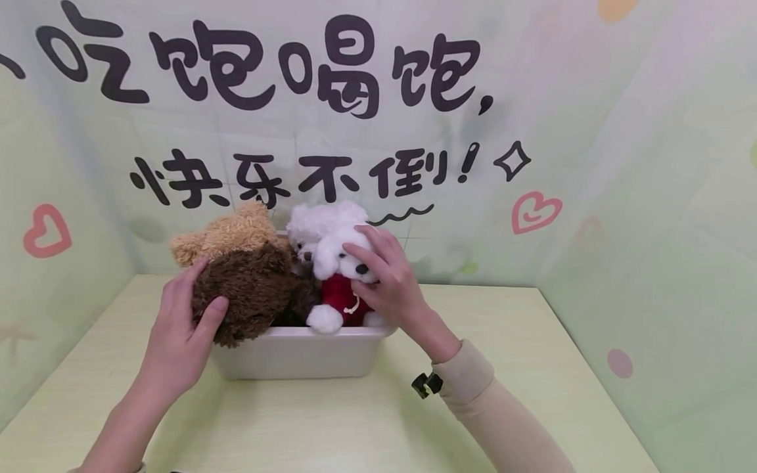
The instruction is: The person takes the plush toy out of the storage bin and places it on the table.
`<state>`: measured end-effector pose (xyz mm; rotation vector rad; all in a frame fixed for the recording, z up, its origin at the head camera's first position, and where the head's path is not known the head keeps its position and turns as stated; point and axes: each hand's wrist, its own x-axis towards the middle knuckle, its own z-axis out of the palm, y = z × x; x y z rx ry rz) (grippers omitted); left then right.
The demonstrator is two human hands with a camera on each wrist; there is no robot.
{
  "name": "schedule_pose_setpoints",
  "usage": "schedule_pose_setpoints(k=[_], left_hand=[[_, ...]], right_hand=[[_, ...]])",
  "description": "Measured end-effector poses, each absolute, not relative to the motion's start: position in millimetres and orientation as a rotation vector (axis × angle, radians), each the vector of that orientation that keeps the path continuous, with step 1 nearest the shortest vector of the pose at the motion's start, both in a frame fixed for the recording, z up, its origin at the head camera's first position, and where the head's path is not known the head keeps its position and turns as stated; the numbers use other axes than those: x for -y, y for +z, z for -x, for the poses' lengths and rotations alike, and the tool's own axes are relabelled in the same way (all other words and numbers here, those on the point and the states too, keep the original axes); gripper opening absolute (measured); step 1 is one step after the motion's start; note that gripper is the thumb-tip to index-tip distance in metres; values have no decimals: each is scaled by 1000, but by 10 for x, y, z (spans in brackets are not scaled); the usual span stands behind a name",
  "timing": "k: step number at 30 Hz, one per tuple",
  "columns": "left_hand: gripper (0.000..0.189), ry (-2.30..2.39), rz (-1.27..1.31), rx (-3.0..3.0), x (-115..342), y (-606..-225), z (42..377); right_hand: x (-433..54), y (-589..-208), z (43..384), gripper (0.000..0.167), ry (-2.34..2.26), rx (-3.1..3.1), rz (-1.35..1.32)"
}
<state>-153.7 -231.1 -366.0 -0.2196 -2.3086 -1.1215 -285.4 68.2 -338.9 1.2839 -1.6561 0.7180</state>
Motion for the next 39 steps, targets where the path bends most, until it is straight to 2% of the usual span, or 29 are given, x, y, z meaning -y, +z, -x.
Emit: schedule_pose_setpoints(k=[39], left_hand=[[61,-1134,216,2300,2277,-3646,1531]], right_hand=[[-904,-2902,2750,39,699,1507,-1300]])
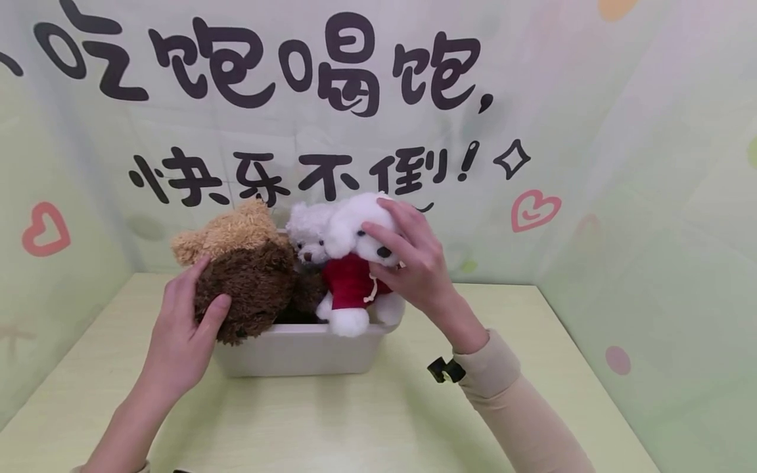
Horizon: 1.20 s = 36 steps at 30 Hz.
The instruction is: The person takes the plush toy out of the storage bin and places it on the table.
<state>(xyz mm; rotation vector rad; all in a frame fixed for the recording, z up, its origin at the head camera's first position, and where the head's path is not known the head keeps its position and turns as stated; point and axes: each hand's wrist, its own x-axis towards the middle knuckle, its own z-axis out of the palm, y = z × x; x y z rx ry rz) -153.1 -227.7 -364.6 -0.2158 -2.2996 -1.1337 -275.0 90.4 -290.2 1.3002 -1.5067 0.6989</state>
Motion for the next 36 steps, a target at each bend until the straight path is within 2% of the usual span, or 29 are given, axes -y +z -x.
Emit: schedule_pose_setpoints(k=[9,23,36], left_hand=[[61,-1115,208,2313,2287,-3655,1536],[60,-1109,201,2320,2288,-3656,1538],[60,-1121,200,2324,2297,-3663,1540]], right_hand=[[-1104,-2750,2752,35,792,1430,-1137],[-1414,-2730,2735,38,779,1413,-1007],[-1748,-3029,3022,39,625,1426,-907]])
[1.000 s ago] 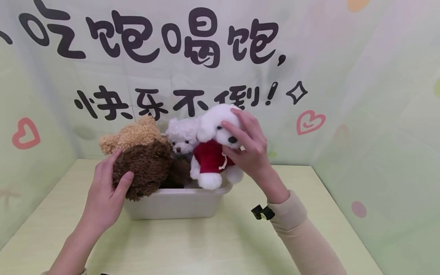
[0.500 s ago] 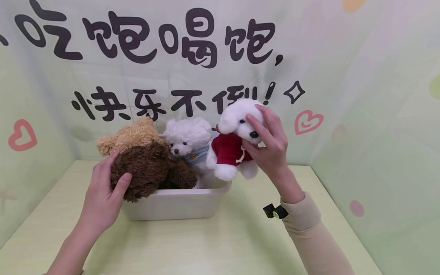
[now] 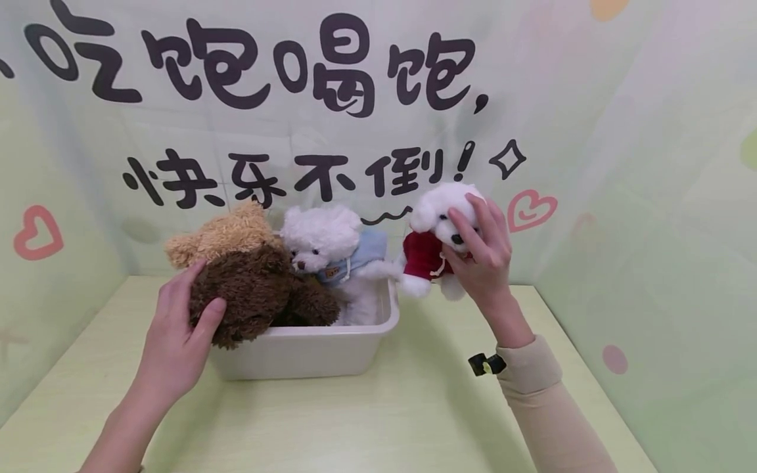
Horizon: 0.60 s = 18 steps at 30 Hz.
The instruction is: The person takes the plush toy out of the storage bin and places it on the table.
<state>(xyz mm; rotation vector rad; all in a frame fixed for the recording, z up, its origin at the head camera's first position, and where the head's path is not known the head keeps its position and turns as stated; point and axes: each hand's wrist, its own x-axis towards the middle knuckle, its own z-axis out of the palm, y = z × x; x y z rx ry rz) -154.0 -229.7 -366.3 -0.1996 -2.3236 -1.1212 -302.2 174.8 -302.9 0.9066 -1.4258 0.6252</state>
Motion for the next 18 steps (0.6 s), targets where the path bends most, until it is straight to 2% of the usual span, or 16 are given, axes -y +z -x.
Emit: schedule_pose_setpoints(k=[8,18], left_hand=[[60,-1114,196,2340,2300,-3653,1542],[60,-1108,195,2334,2283,-3657,1546]], right_hand=[[-1917,-3414,3204,38,522,1501,-909],[-1903,-3851,3378,36,433,1529,-908]])
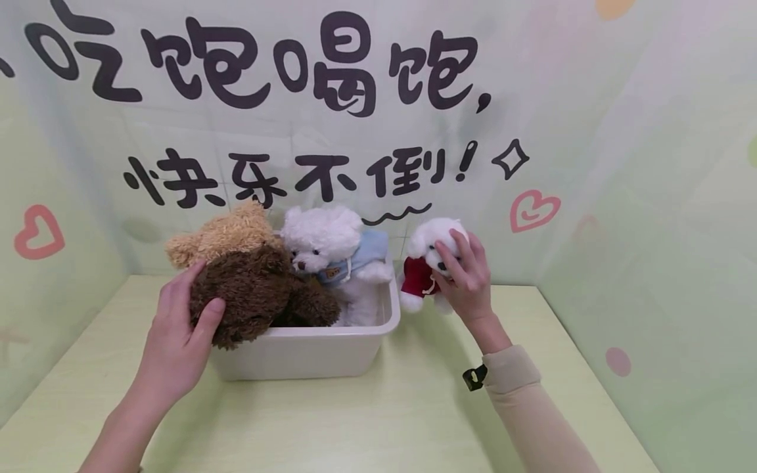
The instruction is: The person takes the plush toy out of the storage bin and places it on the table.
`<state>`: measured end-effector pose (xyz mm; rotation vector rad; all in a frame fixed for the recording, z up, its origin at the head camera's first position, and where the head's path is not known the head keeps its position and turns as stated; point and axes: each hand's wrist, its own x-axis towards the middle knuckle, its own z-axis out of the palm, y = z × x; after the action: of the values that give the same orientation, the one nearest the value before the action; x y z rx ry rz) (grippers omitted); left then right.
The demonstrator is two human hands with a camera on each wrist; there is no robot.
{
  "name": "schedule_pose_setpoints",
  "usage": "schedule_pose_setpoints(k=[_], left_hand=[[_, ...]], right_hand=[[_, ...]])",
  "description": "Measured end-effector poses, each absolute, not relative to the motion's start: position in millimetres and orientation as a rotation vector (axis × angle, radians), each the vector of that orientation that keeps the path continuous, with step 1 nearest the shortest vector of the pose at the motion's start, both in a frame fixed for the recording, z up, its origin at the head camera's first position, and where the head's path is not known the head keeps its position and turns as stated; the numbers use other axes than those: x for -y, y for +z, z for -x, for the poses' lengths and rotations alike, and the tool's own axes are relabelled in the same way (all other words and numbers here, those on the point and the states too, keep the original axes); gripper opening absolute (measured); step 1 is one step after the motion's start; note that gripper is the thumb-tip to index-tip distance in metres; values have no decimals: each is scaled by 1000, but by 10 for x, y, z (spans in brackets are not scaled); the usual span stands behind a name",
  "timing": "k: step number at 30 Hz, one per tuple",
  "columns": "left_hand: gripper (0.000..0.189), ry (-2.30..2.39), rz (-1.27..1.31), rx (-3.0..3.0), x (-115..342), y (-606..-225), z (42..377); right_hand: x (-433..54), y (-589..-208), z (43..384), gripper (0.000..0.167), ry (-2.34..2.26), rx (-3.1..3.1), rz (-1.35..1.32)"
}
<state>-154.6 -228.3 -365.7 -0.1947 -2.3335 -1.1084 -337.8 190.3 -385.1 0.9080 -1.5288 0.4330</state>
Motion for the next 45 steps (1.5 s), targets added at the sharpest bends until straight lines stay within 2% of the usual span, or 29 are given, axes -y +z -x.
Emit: schedule_pose_setpoints(k=[6,13,19,32,39,45], left_hand=[[59,-1100,201,2329,2287,-3664,1553],[59,-1105,210,2318,2287,-3673,1554],[59,-1105,201,2320,2295,-3682,1549],[59,-1113,197,2334,2303,-3667,1540],[59,-1120,203,2325,2300,-3667,1548],[59,-1116,206,2318,2299,-3659,1549]], right_hand=[[-1878,-4065,3467,35,409,1550,-901],[-1865,-4303,3536,46,399,1588,-915],[-1833,-4425,3582,49,382,1600,-920],[-1804,-4546,3660,40,316,1609,-963],[-1873,-4499,3601,30,331,1626,-1025],[-1913,-4470,3500,33,333,1639,-1114]])
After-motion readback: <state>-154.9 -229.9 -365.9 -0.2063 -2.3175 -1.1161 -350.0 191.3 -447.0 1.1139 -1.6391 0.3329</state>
